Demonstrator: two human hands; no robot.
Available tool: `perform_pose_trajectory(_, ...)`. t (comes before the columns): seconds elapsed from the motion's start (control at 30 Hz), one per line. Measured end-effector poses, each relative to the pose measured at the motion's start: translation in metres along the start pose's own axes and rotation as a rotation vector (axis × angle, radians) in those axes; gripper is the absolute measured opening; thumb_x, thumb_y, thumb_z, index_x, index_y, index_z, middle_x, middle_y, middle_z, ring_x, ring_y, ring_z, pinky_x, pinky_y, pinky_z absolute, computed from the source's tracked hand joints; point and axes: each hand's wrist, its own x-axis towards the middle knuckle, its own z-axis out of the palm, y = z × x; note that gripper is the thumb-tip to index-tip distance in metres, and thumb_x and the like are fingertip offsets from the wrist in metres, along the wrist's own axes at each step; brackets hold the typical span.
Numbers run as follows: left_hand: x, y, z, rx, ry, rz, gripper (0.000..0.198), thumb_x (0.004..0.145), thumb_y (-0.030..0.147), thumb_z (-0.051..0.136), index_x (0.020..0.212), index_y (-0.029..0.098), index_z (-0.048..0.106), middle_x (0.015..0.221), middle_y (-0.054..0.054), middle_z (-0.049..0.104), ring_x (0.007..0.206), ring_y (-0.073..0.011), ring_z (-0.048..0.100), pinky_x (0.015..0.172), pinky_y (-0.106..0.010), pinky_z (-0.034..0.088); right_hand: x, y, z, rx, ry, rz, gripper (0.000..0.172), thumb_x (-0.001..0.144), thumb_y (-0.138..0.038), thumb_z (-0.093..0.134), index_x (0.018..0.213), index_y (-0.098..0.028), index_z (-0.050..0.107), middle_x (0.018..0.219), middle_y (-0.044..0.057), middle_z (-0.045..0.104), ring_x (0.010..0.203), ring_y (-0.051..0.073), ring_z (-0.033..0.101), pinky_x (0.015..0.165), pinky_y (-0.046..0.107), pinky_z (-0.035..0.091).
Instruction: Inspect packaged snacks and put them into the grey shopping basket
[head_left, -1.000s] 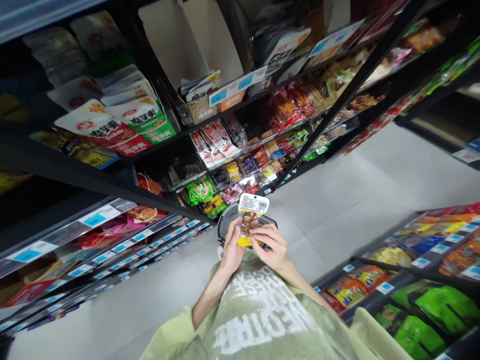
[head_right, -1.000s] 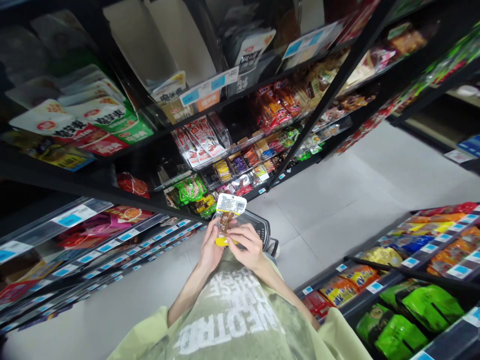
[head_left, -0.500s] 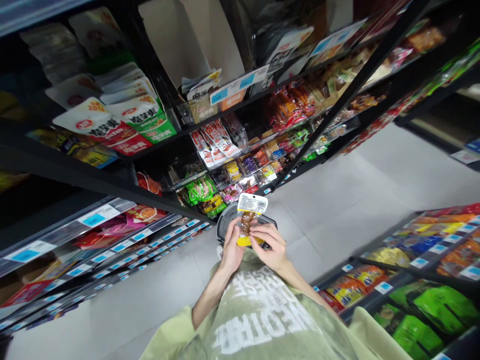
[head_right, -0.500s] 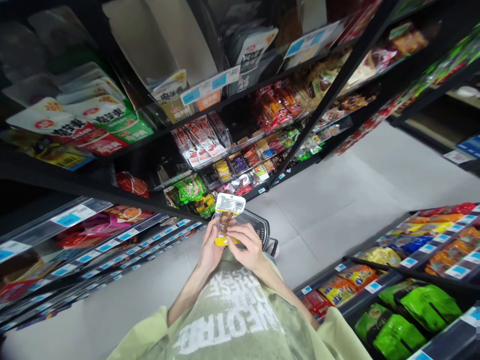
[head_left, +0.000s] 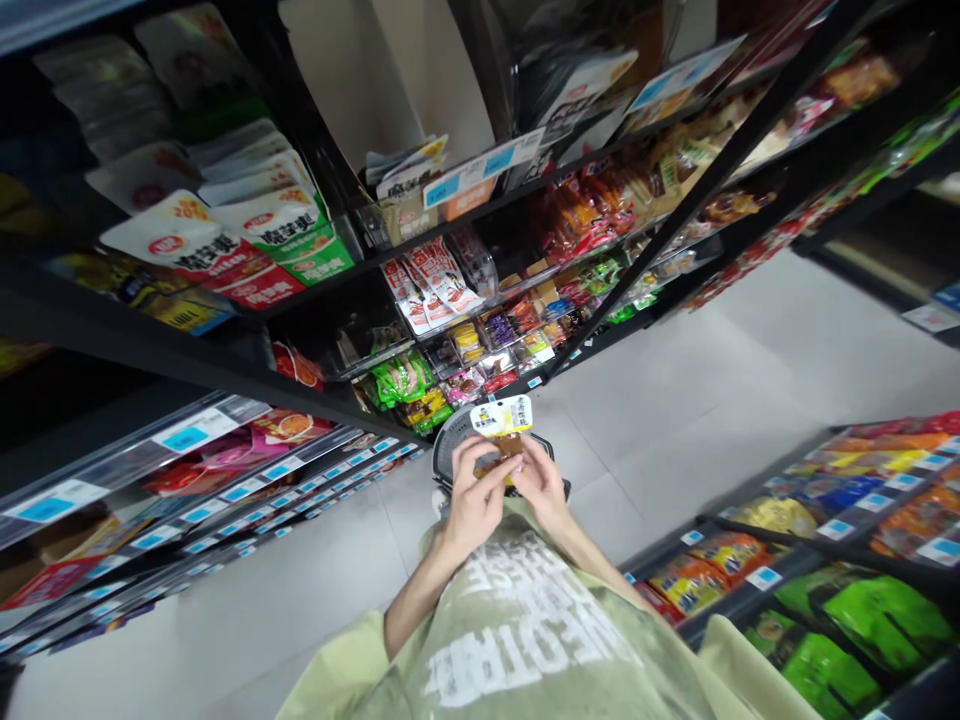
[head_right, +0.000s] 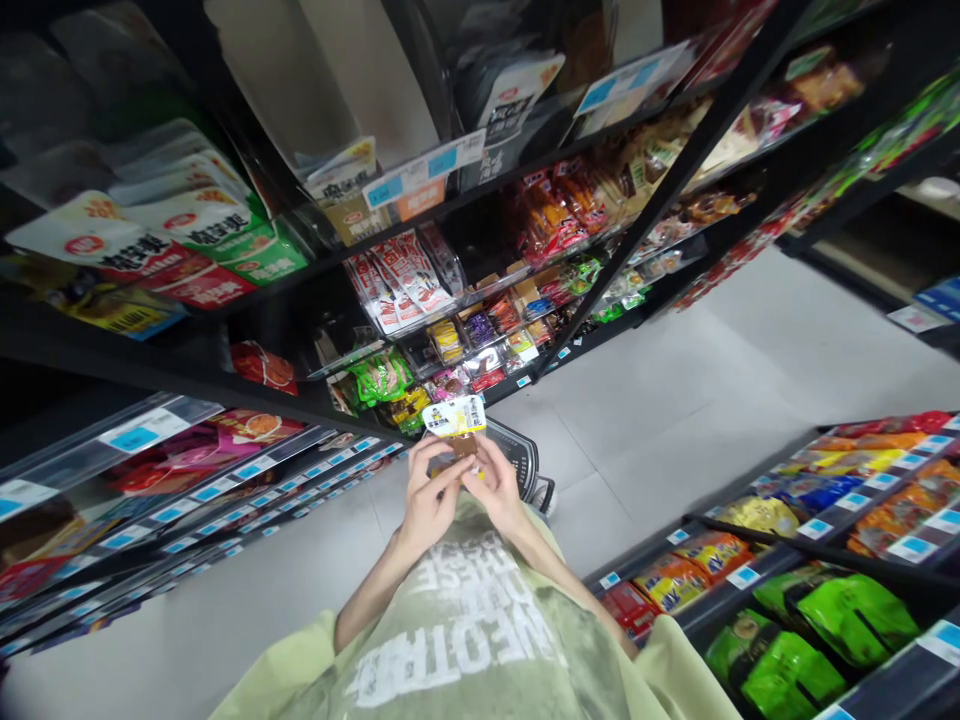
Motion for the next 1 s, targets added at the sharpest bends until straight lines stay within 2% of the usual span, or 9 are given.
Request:
perform_pose_trajectory(0.13,0.000,0.002,0.009,-0.113,0.041,-0.055,0.044,0.094,0.014,0.054,0.131,0.036,0.065,0.128,-0.009,0.061,0.128,-0.0271,0.050,0.111,-0.050,0.041,0.004,0.002,0.005,0.147,0.050,0.102,0.050,0.086,-0.039,0.074,0.132,-0.026,0.060,0.122,0.010,0.071,0.105,0.024,0.071,0.089,0.040,0.061)
perform_pose_trajectory(0.3,0.003,0.003,0.012,-0.261,0.122,-0.155,0.033,0.090,0.019,0.064,0.119,0.031,0.072,0.122,-0.009,0.067,0.123,-0.0288,0.056,0.111,-0.050,0.041,0.005,0.004,0.006,0.123,0.089,0.133,0.051,0.083,-0.044,0.076,0.129,-0.025,0.063,0.120,0.011,0.071,0.103,0.025,0.071,0.084,0.038,0.063)
perform_pose_trajectory(0.43,0.001,-0.004,0.013,-0.185,0.055,-0.160,0.036,0.092,0.018,0.059,0.124,0.030,0.068,0.129,-0.010,0.063,0.128,-0.0283,0.051,0.113,-0.051,0.039,0.007,0.023,0.000,0.114,0.179,0.245,0.050,0.078,-0.039,0.080,0.124,-0.024,0.065,0.123,0.009,0.070,0.101,0.023,0.071,0.087,0.039,0.061)
perform_pose_trajectory(0.57,-0.013,-0.015,0.010,-0.072,-0.067,-0.203,0.039,0.094,0.018,0.053,0.131,0.029,0.063,0.140,-0.011,0.055,0.133,-0.0277,0.047,0.114,-0.052,0.037,0.008,0.073,-0.013,0.162,0.360,0.460,0.046,0.068,-0.040,0.086,0.104,-0.017,0.071,0.098,0.008,0.076,0.080,0.020,0.072,0.075,0.035,0.061)
perform_pose_trajectory(0.67,-0.036,-0.023,0.000,-0.014,-0.123,-0.275,0.037,0.096,0.019,0.050,0.129,0.029,0.063,0.140,-0.011,0.055,0.132,-0.0272,0.049,0.113,-0.051,0.041,-0.001,0.118,-0.023,0.134,0.351,0.603,0.046,0.061,-0.048,0.086,0.090,-0.017,0.070,0.080,0.004,0.073,0.067,0.019,0.069,0.065,0.034,0.061)
perform_pose_trajectory(0.77,-0.067,-0.032,-0.015,0.086,-0.187,-0.384,0.037,0.097,0.018,0.048,0.129,0.029,0.063,0.140,-0.010,0.055,0.132,-0.0258,0.051,0.112,-0.049,0.046,-0.015,0.154,-0.025,0.073,0.309,0.611,0.046,0.056,-0.055,0.085,0.076,-0.018,0.065,0.068,0.002,0.067,0.057,0.019,0.065,0.053,0.034,0.058)
perform_pose_trajectory(0.9,-0.121,-0.044,-0.037,0.264,-0.211,-0.497,0.039,0.095,0.014,0.047,0.126,0.030,0.064,0.139,-0.009,0.058,0.131,-0.0255,0.054,0.106,-0.045,0.053,-0.012,0.197,-0.004,0.013,0.219,0.526,0.046,0.060,-0.059,0.082,0.064,-0.022,0.055,0.057,-0.001,0.057,0.050,0.019,0.060,0.045,0.031,0.051)
perform_pose_trajectory(1.0,-0.161,-0.052,-0.050,0.404,-0.127,-0.540,0.041,0.091,0.013,0.049,0.122,0.033,0.067,0.132,-0.007,0.064,0.124,-0.0255,0.061,0.099,-0.040,0.058,0.026,0.243,0.032,-0.014,0.128,0.417,0.044,0.076,-0.058,0.073,0.069,-0.019,0.055,0.057,-0.003,0.055,0.049,0.014,0.056,0.046,0.026,0.048)
